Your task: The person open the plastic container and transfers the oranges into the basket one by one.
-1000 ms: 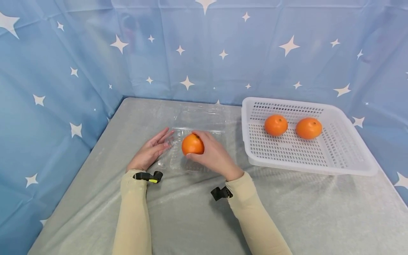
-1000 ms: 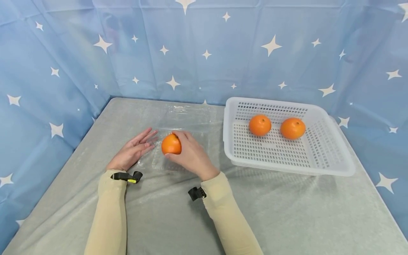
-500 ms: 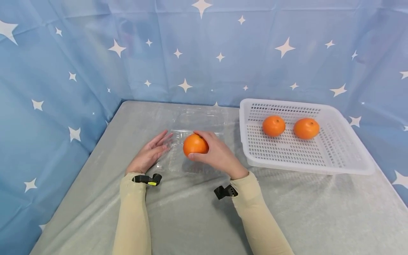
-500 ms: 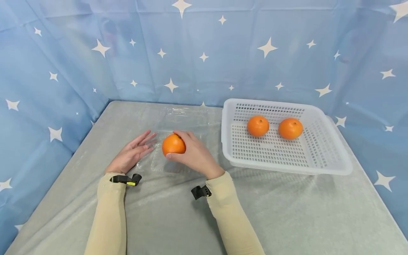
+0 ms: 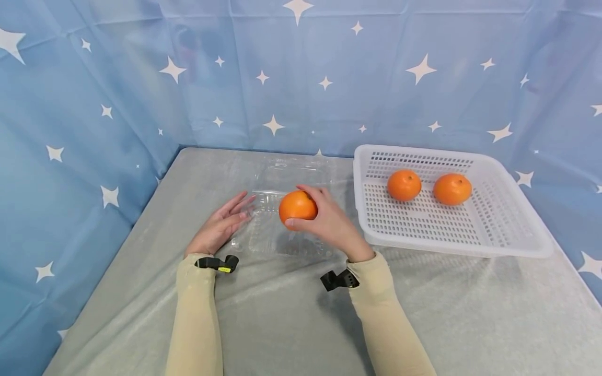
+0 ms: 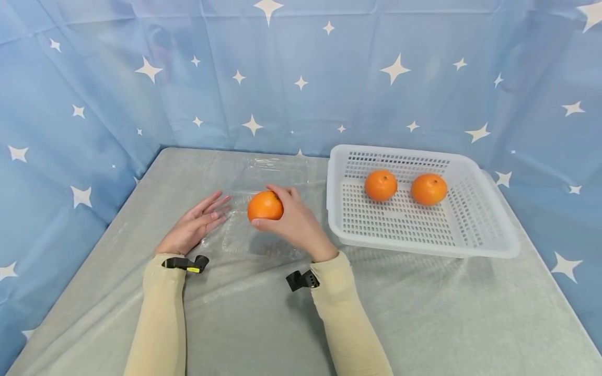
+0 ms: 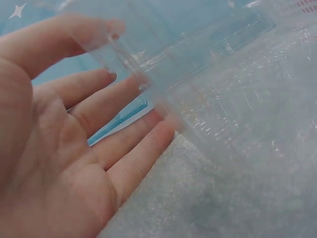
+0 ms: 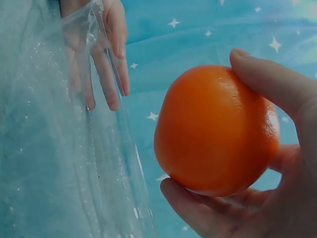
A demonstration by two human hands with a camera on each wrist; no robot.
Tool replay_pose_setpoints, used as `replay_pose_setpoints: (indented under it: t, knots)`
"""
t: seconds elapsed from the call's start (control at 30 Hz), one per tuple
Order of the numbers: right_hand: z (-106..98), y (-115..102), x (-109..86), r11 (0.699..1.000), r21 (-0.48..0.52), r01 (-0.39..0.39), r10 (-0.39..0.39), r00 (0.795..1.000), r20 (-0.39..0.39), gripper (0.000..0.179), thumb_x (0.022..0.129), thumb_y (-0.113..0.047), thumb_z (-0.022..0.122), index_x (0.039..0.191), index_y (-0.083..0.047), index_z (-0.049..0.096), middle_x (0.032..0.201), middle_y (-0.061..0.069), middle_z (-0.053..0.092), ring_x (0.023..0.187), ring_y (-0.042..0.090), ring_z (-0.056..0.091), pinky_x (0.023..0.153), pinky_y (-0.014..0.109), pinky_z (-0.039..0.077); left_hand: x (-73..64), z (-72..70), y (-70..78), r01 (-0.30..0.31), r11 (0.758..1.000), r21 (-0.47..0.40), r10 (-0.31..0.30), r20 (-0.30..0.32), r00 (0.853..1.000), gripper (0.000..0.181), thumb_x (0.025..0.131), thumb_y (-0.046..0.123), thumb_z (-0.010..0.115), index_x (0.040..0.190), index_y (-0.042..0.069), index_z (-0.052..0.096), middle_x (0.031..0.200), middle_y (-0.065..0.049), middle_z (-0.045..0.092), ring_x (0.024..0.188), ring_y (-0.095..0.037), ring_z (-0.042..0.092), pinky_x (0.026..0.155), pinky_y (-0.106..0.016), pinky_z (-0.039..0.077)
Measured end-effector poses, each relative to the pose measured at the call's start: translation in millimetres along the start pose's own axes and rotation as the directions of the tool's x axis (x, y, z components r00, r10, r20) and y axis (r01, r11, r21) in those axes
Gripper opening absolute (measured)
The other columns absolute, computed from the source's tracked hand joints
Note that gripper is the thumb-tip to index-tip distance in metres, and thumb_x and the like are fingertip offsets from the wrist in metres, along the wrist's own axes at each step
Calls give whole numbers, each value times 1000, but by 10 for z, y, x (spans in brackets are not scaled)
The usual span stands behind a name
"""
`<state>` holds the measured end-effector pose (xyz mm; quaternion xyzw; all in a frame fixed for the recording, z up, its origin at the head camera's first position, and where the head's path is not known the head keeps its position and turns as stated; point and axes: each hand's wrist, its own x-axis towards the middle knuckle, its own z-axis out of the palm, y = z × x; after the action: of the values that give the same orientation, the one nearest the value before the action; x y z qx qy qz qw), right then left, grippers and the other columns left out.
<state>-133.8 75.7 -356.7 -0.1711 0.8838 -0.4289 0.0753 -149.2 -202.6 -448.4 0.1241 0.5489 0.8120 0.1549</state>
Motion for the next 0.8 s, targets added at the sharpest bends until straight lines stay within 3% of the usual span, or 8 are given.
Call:
replay_pose_setpoints:
  t: [0.43,0.6,0.8]
  knots:
    - [-136,56,-6,1000,-18,4,-5,1000,-24,75,67,-58,67,131,-30,38,123,-2,38,92,17,51,75,38,46,-12,43,41,11,1000,-2,-11,-14,1000,61,91,-2,45,143,10,16,144,-11,24,131,-29,22,104,-42,20]
    - [-188,44,-22,1000,10,1,-1,1000,-19,75,69,-58,65,133,-36,34,127,-7,39,94,15,51,76,36,46,-35,114,122,6,1000,7,-6,5,1000,62,91,-2,44,143,7,13,145,-15,19,132,-32,18,105,-45,17]
    - [-229,73,-23,1000,25,-2,3,999,-52,74,69,-59,64,133,-46,29,130,-7,39,98,14,49,77,37,46,-29,108,112,-7,1000,13,7,12,1000,63,91,-4,43,143,5,10,145,-18,17,131,-35,16,104,-47,16]
